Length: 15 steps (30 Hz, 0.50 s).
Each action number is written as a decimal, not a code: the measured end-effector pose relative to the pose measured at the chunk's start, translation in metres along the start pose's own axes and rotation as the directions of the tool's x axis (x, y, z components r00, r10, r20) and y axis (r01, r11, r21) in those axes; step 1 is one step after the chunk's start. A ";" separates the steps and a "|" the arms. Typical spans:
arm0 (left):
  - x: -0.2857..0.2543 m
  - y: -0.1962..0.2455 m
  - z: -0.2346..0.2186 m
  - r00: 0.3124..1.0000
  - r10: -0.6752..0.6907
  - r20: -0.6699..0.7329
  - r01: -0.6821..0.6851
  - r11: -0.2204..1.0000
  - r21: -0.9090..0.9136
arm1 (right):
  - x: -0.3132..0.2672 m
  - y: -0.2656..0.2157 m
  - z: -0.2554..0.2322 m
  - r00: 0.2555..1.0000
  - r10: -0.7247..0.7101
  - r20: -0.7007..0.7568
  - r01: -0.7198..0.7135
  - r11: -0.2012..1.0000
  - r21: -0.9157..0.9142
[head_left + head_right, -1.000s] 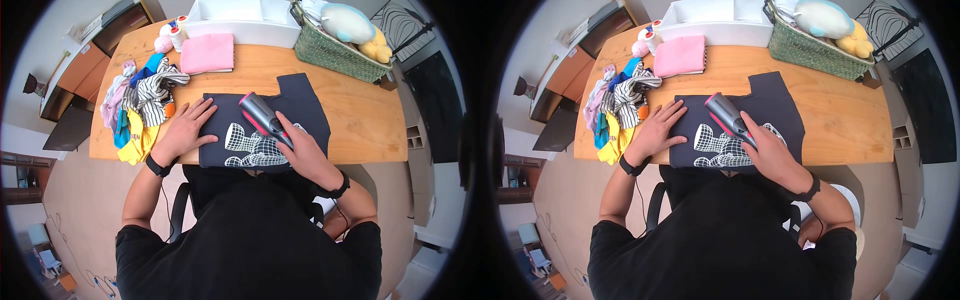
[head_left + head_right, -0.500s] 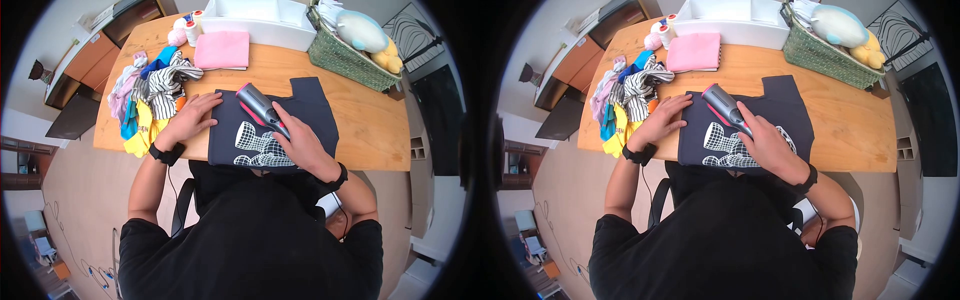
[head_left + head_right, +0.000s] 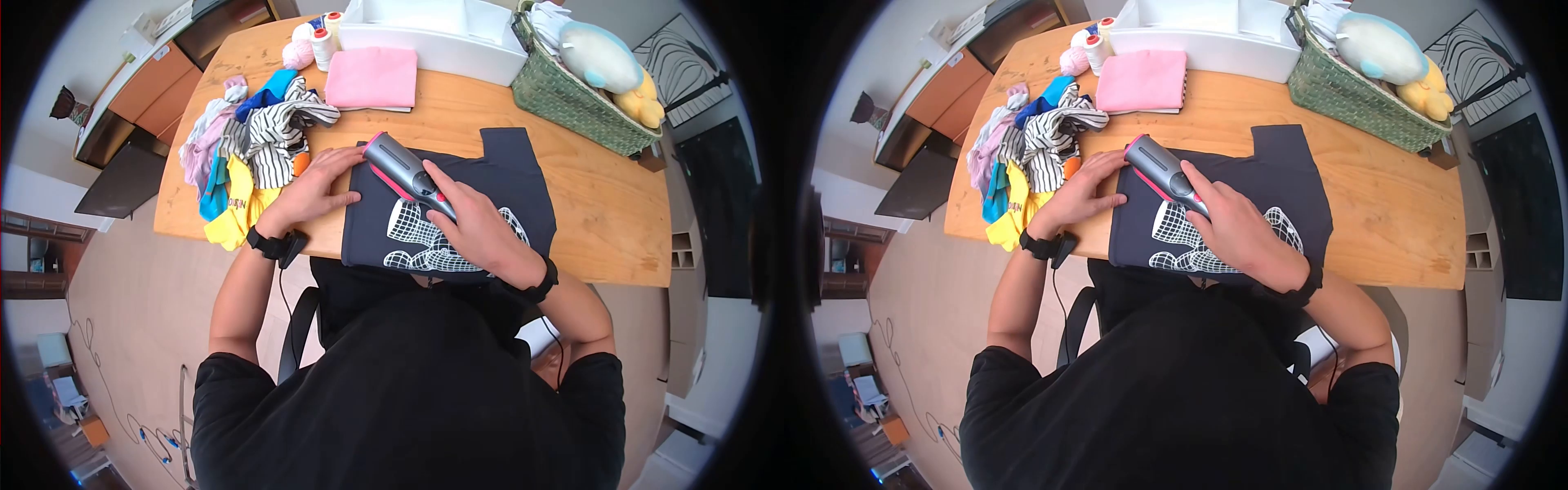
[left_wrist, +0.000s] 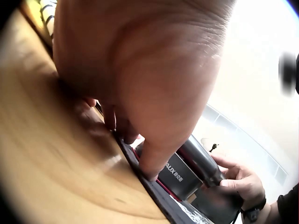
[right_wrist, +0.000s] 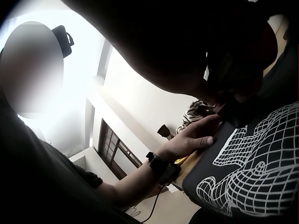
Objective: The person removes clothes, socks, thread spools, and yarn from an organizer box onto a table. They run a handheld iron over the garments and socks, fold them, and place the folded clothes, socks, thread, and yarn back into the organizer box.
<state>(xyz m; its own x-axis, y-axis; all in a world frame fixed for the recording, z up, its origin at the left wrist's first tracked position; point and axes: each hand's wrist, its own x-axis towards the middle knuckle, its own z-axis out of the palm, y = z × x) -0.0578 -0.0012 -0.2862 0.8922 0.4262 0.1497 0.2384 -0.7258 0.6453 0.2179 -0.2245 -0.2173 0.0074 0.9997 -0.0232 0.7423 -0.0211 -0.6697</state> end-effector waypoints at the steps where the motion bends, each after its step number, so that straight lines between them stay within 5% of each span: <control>1: -0.001 -0.004 0.001 1.000 0.026 -0.013 -0.026 0.999 0.025 | 0.000 0.000 0.002 1.000 -0.004 0.008 0.004 1.000 0.004; 4: 0.001 -0.006 0.001 1.000 0.009 -0.022 -0.010 0.999 -0.036 | -0.001 0.003 0.007 0.993 -0.112 -0.045 0.111 0.994 -0.006; 15: 0.002 -0.009 0.000 1.000 0.026 0.006 -0.026 1.000 -0.005 | -0.026 -0.020 0.014 0.994 -0.075 0.075 0.072 0.997 0.039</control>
<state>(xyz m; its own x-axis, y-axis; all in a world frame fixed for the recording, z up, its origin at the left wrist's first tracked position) -0.0584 0.0058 -0.2913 0.9004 0.4037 0.1623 0.2130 -0.7342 0.6446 0.1937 -0.2505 -0.2137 -0.0986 0.9947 -0.0288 0.7140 0.0506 -0.6983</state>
